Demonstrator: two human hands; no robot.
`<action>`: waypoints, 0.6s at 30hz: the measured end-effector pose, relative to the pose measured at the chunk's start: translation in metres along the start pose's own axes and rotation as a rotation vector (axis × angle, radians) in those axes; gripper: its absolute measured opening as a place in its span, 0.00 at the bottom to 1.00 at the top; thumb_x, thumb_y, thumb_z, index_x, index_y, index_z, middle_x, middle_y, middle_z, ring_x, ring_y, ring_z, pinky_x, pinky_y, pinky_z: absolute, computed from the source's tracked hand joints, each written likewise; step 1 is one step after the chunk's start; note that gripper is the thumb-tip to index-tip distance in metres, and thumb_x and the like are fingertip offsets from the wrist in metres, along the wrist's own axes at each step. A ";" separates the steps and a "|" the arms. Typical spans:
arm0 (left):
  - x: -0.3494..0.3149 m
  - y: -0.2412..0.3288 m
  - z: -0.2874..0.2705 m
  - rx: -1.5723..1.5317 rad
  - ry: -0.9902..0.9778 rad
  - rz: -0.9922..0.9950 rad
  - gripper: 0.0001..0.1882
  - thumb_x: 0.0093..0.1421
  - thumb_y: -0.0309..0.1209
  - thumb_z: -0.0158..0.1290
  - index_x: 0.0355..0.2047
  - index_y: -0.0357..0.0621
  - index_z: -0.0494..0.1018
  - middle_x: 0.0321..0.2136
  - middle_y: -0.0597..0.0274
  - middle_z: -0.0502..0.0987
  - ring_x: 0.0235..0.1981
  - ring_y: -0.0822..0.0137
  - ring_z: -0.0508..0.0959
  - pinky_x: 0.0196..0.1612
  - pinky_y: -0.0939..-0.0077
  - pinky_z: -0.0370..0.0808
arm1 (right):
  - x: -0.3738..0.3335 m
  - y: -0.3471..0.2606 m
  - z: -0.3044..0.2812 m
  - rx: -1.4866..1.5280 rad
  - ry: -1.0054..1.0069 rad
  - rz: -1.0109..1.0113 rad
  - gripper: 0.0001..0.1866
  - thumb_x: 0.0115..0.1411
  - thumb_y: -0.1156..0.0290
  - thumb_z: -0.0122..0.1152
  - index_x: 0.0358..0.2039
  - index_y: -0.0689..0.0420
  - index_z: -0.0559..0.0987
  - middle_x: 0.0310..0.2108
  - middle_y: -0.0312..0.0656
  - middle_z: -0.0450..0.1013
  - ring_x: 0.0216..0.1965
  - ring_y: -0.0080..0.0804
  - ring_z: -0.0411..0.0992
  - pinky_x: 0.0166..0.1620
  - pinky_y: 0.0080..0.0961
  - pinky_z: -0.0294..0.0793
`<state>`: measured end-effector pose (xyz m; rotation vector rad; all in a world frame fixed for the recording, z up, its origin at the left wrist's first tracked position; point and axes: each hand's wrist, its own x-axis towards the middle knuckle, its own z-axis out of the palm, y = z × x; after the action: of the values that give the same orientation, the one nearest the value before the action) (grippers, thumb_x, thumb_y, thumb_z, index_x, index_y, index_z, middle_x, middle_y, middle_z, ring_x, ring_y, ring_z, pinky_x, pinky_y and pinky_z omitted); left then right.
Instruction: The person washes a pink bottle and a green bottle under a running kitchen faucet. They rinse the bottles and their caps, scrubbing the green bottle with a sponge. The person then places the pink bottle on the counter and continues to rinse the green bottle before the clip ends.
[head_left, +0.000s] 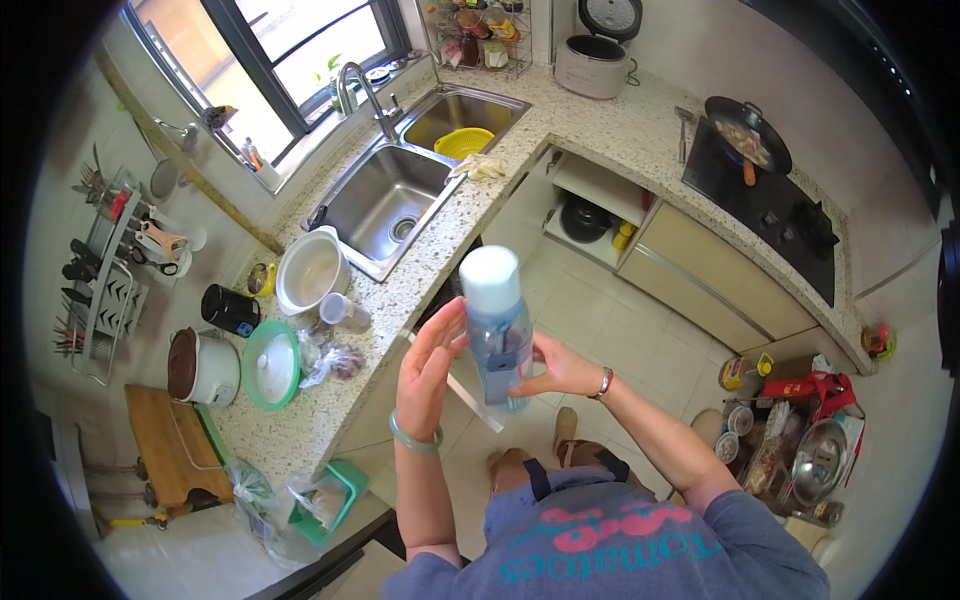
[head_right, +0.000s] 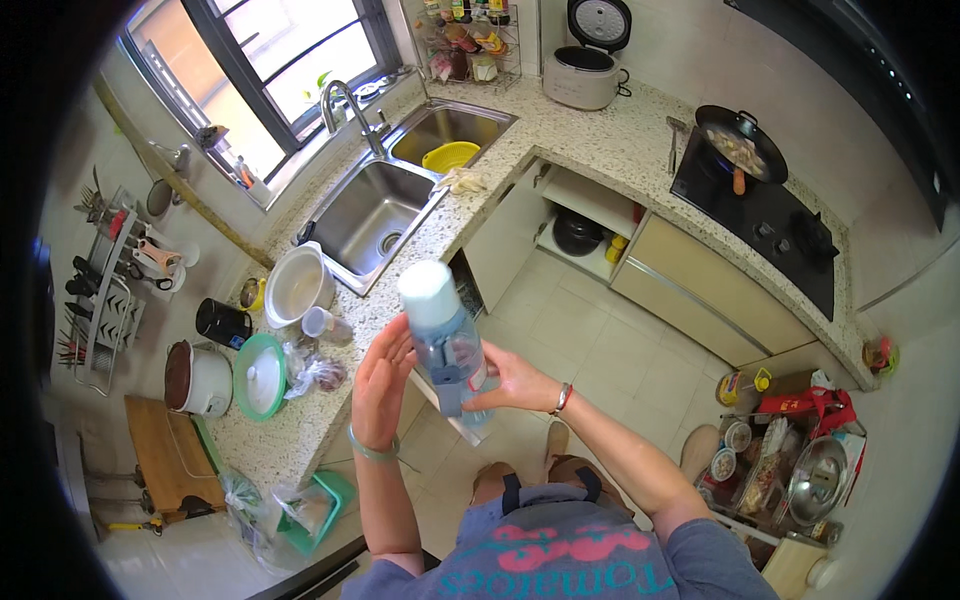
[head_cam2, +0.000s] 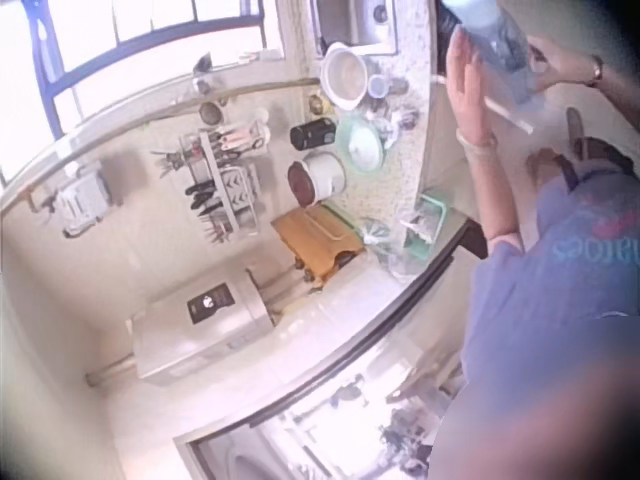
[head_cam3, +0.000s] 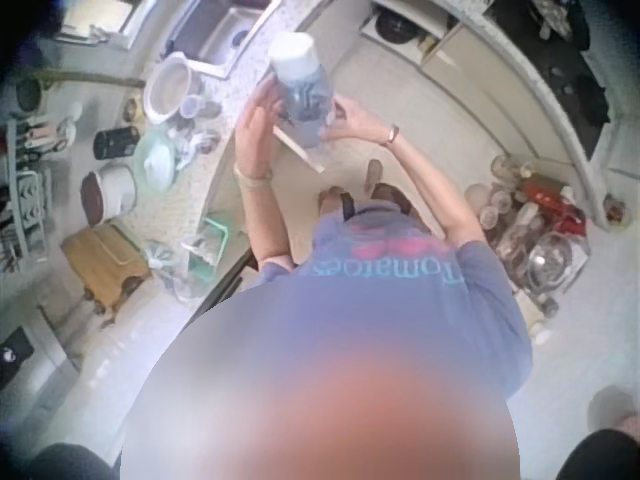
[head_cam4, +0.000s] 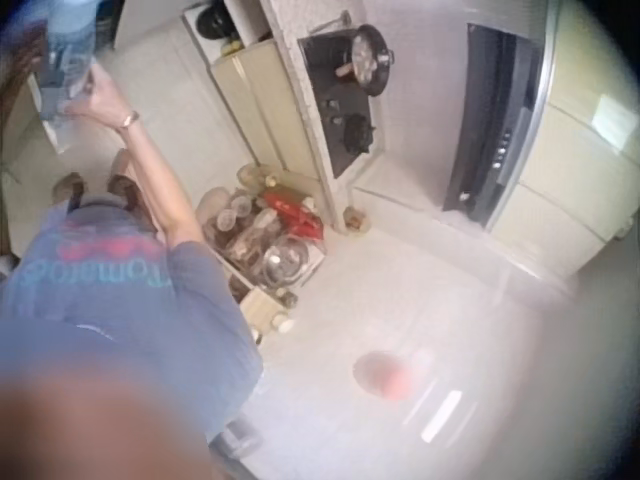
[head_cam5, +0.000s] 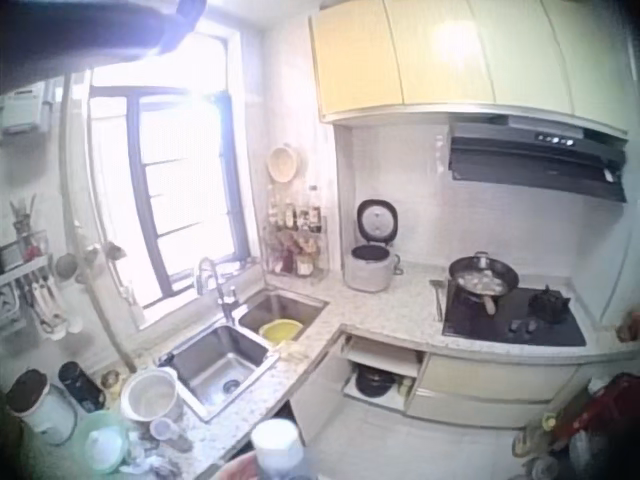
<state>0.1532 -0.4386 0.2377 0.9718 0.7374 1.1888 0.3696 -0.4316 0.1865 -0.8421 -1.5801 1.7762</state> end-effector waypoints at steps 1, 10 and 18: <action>0.013 -0.005 0.006 0.038 -0.054 -0.033 0.43 0.54 0.39 0.60 0.65 0.35 0.52 0.61 0.53 0.62 0.64 0.60 0.60 0.65 0.61 0.54 | -0.006 -0.004 -0.013 0.012 -0.041 0.050 0.38 0.48 0.71 0.73 0.58 0.58 0.64 0.45 0.32 0.69 0.43 0.20 0.67 0.50 0.21 0.69; 0.070 -0.033 0.050 -0.049 -0.259 -0.007 0.47 0.45 0.37 0.66 0.62 0.37 0.55 0.47 0.51 0.73 0.47 0.55 0.77 0.51 0.60 0.73 | 0.007 0.013 -0.086 -0.072 -0.506 0.088 0.30 0.50 0.66 0.71 0.51 0.57 0.70 0.43 0.34 0.72 0.42 0.22 0.69 0.46 0.23 0.71; 0.125 -0.035 0.064 1.075 0.356 0.451 0.38 0.43 0.36 0.67 0.55 0.44 0.65 0.45 0.54 0.75 0.43 0.58 0.77 0.46 0.65 0.73 | 0.057 -0.073 -0.149 0.129 0.300 -0.015 0.25 0.58 0.58 0.62 0.53 0.57 0.72 0.41 0.38 0.75 0.35 0.21 0.75 0.37 0.21 0.76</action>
<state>0.2536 -0.3338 0.2357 1.9041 1.5768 1.3662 0.4543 -0.2885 0.2424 -0.9798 -1.2624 1.6336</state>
